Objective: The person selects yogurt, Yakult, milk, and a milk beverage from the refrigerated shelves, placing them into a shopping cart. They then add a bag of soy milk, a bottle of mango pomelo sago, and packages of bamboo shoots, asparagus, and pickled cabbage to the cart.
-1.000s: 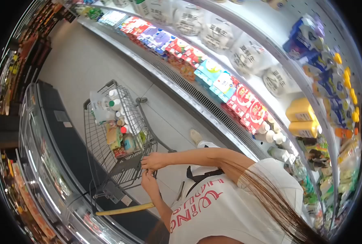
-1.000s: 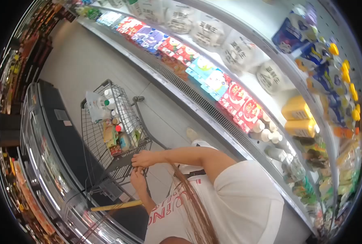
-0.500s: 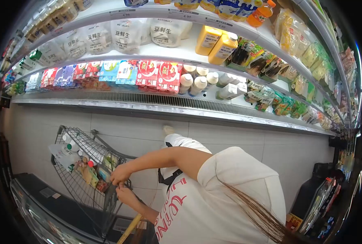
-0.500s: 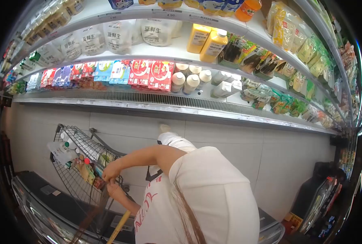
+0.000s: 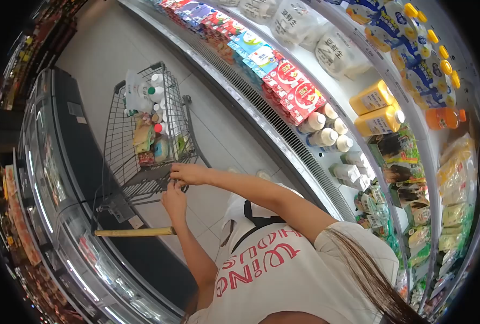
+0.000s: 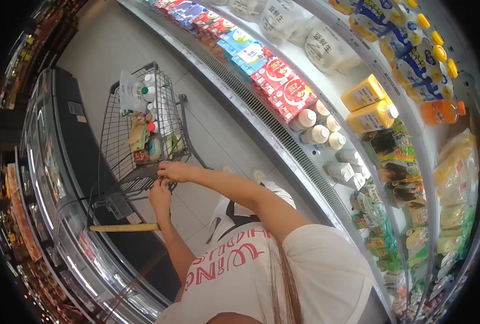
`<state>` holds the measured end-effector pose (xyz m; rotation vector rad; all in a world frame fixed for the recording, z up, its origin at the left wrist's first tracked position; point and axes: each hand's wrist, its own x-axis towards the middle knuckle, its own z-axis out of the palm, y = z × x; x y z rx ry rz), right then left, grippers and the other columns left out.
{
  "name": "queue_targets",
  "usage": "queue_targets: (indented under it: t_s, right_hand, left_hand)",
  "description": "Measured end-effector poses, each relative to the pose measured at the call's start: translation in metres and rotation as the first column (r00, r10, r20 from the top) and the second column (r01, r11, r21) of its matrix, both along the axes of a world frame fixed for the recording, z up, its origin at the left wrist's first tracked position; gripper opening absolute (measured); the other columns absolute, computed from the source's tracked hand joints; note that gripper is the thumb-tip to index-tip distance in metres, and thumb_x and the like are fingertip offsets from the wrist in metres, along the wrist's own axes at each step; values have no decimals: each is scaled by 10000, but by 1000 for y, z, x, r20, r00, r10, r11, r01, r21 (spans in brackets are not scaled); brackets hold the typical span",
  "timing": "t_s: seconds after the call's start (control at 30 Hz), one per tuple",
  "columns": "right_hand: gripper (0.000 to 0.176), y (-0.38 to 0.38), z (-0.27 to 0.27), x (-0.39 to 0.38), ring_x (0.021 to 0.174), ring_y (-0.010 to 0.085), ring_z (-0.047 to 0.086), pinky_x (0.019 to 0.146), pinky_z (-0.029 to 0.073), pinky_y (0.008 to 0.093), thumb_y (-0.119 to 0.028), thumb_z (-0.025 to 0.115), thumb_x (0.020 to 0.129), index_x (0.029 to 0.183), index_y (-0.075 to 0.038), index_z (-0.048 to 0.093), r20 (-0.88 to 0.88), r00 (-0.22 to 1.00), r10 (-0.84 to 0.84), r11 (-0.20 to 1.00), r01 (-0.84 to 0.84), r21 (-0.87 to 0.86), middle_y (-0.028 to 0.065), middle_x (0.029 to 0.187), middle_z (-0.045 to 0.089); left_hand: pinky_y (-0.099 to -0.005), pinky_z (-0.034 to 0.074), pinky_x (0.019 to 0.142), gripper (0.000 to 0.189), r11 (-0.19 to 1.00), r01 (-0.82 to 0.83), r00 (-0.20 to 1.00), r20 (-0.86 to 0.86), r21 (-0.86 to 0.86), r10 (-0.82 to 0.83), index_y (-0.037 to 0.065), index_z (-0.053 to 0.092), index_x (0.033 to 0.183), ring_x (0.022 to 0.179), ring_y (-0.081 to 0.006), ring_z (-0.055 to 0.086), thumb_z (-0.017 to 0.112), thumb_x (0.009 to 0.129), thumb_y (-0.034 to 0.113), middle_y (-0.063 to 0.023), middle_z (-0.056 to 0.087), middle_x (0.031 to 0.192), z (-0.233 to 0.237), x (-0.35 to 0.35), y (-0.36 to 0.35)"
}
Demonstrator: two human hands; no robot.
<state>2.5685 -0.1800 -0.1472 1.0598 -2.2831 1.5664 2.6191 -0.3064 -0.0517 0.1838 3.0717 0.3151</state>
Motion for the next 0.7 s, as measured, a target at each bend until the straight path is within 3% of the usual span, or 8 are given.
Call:
queue_targets:
  t_s: [0.1, 0.27, 0.37, 0.4, 0.5, 0.6, 0.7]
  right_hand:
    - [396, 14, 6, 30, 1017, 333, 506, 820, 464, 407, -404, 616, 831, 967, -42, 532, -18, 1000, -15, 1000, 15, -26, 141, 1042, 489]
    - [342, 33, 8, 94, 1037, 319, 503, 823, 469, 406, -345, 605, 848, 1017, -59, 524, 29, 1000, 4, 998, -6, 56, 125, 1038, 483]
    - [343, 38, 3, 120, 1046, 315, 501, 821, 470, 406, -343, 605, 842, 1018, -61, 522, -38, 999, -2, 998, 5, 67, 122, 1025, 481]
    - [323, 39, 4, 133, 1112, 309, 482, 857, 464, 405, -323, 610, 842, 986, -58, 494, 36, 999, 16, 996, -19, 88, 127, 1114, 464]
    - [326, 40, 1, 167, 1102, 311, 482, 845, 460, 414, -338, 606, 845, 979, -63, 490, 62, 997, 38, 992, -46, 121, 120, 1103, 462]
    - [341, 34, -4, 200, 1085, 312, 490, 817, 465, 418, -357, 607, 842, 978, -69, 486, 4, 1000, -8, 994, 7, 108, 112, 1099, 461]
    - [357, 30, -7, 242, 1082, 312, 494, 817, 465, 414, -371, 614, 833, 980, -72, 485, 71, 998, 3, 999, -5, 39, 106, 1112, 461]
  left_hand:
    - [-496, 421, 781, 261, 1000, -6, 999, -38, -7, 5, 15, 611, 1046, 838, -413, 604, 482, 900, 188, -241, 639, 817, 7, 40, 11]
    - [-497, 419, 757, 244, 1000, -14, 999, -44, 23, 15, 0, 609, 1009, 786, -400, 609, 499, 871, 167, -230, 635, 762, -4, 95, 26]
    - [-500, 413, 757, 227, 1000, 2, 997, -71, 21, -1, 2, 605, 968, 763, -400, 610, 500, 879, 181, -223, 634, 734, -9, 124, 33]
    - [-503, 410, 759, 224, 1000, 6, 997, -80, 24, -4, 3, 603, 957, 761, -401, 611, 499, 882, 186, -223, 634, 734, -10, 137, 33]
    - [-511, 400, 768, 227, 999, -2, 998, -56, 32, 4, 2, 598, 935, 759, -404, 608, 496, 892, 200, -221, 635, 738, -12, 172, 33]
    - [-513, 394, 771, 222, 1000, 1, 999, -53, 5, -1, 3, 595, 923, 763, -402, 604, 507, 881, 202, -218, 636, 751, -9, 207, 32]
    - [-507, 394, 769, 210, 998, 43, 997, -65, -43, -46, 7, 594, 910, 756, -393, 602, 536, 847, 199, -206, 639, 749, -13, 246, 29]
